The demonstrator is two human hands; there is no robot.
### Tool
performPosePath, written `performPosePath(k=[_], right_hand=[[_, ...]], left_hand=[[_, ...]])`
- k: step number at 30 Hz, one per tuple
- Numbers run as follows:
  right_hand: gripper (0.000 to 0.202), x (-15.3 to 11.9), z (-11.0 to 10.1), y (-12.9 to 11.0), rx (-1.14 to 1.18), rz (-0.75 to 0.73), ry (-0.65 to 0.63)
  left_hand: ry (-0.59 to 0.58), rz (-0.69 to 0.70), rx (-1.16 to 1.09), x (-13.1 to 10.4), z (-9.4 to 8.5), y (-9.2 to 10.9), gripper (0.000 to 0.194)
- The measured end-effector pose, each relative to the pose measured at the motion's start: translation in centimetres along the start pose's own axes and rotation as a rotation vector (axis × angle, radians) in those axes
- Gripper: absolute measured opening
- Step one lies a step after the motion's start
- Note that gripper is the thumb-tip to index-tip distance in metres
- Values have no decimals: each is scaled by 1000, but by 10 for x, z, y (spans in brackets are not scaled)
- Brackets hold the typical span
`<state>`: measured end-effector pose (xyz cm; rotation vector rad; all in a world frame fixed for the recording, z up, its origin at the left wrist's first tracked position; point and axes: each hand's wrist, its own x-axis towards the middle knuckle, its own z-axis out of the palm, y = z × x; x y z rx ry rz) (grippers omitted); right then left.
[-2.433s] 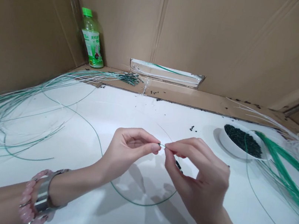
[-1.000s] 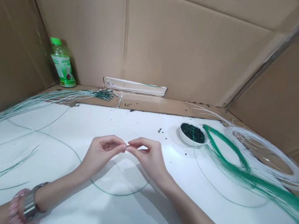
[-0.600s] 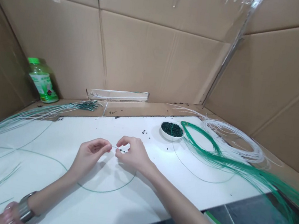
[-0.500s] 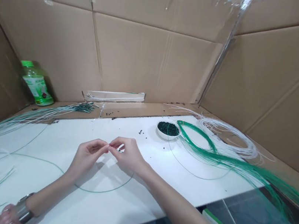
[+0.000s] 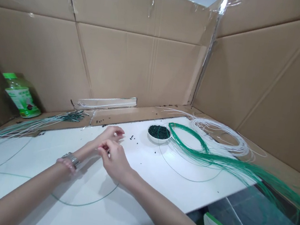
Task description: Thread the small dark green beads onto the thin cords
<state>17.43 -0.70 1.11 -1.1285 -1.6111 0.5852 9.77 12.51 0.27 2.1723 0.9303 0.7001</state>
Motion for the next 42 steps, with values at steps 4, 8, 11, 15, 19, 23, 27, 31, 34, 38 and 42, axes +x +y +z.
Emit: performPosePath(k=[4,8,11,15,19,23,27,31,34,38,42], right_hand=[[7,-1,0,-3,13,-35,19],[7,0,0,-3,30,-48,31],[7,0,0,-3,40,-51,36],[7,0,0,-3,48,-54,45],[8,0,-2,-4,58,-64,50],[10,1,-5,-4,71,-67,61],[10,1,-8,-6,66,-64,85],[12,0,-10,-9,51,-55,94],[11,-4,-10,-11,26,-44,91],[11,-9,-8,-13,-30,-37,89],[8,-14,-4,-16,-45,-66,58]], left_hand=[[-123,45,96,20,21,-1,30],[-228,81,174,29,27,-4,31],[-269,91,212,33,29,-5,30],[-264,89,198,32,32,-4,29],[-225,72,98,30,37,-1,31],[-129,31,-62,22,37,-1,30],[-13,-20,-247,2,22,3,23],[90,-75,-486,-35,-2,14,26],[147,-120,-644,-70,-14,22,29],[219,-189,-806,-108,-17,31,26],[222,-254,-951,-128,-17,38,26]])
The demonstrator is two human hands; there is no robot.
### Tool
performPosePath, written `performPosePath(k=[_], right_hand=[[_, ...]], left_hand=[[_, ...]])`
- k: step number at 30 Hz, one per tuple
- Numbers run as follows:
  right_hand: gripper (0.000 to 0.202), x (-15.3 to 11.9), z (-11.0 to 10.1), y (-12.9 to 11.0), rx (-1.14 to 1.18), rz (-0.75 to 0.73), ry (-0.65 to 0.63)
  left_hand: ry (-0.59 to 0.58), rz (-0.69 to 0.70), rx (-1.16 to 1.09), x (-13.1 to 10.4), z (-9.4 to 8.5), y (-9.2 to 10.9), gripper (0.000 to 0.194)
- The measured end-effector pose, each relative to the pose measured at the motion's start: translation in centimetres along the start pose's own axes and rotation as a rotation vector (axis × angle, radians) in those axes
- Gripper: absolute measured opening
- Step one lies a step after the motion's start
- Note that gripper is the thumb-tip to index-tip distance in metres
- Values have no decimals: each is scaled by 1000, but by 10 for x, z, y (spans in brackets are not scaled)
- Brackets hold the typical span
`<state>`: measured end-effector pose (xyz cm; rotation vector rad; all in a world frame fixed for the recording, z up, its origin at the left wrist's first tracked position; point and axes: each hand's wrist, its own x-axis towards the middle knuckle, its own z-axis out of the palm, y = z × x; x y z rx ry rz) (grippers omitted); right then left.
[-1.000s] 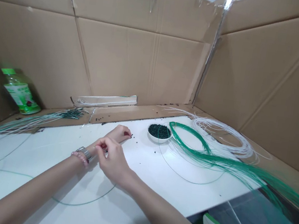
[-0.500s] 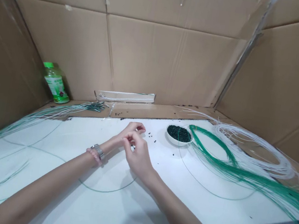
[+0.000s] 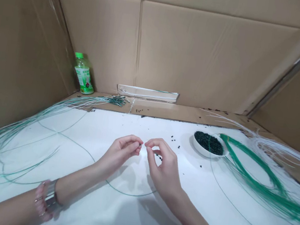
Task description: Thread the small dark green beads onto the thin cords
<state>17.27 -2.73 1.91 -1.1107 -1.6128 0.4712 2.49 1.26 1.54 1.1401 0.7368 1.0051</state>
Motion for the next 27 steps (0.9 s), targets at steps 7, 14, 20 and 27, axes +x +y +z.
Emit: performPosePath(k=[7,14,20,27], right_hand=[[12,-5,4,-5,-45,-48,-45],[11,-6,2,-9,-90,-65,-67],[11,-6,2,-9,-102,-46,-82],[11,-8,1,-8,-124,-59,-96]], left_hand=[[15,-117,-199,-12,4,4,24],[-21,-201,-229,-17,5,-1,20],[-18,-264,-285,-21,5,-3,15],[-18,-249,-267,-22,5,-5,14]])
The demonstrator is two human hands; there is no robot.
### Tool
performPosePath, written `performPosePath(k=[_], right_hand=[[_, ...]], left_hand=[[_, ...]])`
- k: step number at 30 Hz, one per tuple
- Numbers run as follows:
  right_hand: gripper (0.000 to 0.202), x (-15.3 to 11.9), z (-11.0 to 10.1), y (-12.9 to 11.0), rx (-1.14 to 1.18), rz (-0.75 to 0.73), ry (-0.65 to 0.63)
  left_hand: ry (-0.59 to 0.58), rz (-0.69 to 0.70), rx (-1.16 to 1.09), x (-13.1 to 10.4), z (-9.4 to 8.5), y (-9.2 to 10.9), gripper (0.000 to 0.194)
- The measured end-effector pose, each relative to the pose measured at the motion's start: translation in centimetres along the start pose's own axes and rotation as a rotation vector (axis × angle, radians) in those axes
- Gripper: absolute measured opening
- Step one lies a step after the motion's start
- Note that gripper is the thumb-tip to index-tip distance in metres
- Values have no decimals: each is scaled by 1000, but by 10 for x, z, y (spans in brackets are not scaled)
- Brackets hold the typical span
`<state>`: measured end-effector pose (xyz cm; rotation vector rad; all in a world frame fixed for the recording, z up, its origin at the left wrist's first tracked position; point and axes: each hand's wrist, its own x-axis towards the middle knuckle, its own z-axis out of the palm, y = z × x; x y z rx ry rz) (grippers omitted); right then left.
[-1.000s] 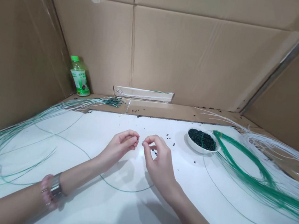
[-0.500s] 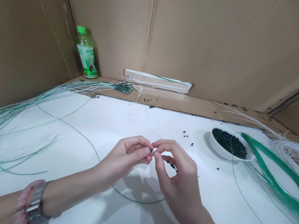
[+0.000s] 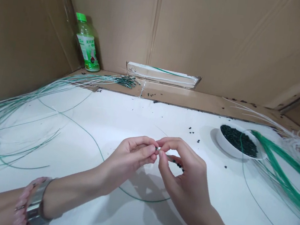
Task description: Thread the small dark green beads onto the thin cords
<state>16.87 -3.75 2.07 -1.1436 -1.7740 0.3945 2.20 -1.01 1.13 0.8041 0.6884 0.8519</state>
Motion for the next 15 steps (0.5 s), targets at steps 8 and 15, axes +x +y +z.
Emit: performPosePath(k=[8,15], right_hand=[[13,0,1,2,-14,-19,-15],[13,-1,0,1,0,12,-9]], left_hand=[[8,38,79,2,0,1,15],[30,144,174,2,-4,-1,14]])
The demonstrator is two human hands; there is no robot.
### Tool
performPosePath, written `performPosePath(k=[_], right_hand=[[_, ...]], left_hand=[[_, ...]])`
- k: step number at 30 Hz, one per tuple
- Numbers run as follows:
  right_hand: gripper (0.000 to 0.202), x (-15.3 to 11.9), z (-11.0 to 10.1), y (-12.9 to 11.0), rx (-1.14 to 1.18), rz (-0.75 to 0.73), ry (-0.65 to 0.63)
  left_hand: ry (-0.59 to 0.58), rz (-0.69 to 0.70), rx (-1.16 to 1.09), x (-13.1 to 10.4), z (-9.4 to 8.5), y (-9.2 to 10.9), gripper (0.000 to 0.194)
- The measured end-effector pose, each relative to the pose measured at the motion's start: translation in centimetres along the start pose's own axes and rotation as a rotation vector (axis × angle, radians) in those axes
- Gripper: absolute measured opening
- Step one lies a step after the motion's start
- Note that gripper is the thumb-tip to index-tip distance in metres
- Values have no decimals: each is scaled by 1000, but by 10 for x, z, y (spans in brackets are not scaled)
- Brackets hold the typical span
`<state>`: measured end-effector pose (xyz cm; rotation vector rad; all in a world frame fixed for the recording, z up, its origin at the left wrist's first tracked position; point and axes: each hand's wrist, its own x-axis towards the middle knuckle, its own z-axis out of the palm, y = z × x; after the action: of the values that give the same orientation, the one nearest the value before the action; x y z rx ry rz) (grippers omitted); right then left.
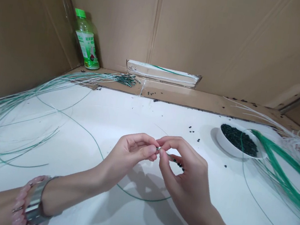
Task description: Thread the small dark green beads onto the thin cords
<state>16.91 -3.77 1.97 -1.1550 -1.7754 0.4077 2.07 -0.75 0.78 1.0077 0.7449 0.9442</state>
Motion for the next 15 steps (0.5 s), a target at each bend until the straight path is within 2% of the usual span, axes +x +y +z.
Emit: performPosePath(k=[15], right_hand=[[14,1,1,0,24,-24,-18]], left_hand=[[36,19,51,-1,0,-4,13]])
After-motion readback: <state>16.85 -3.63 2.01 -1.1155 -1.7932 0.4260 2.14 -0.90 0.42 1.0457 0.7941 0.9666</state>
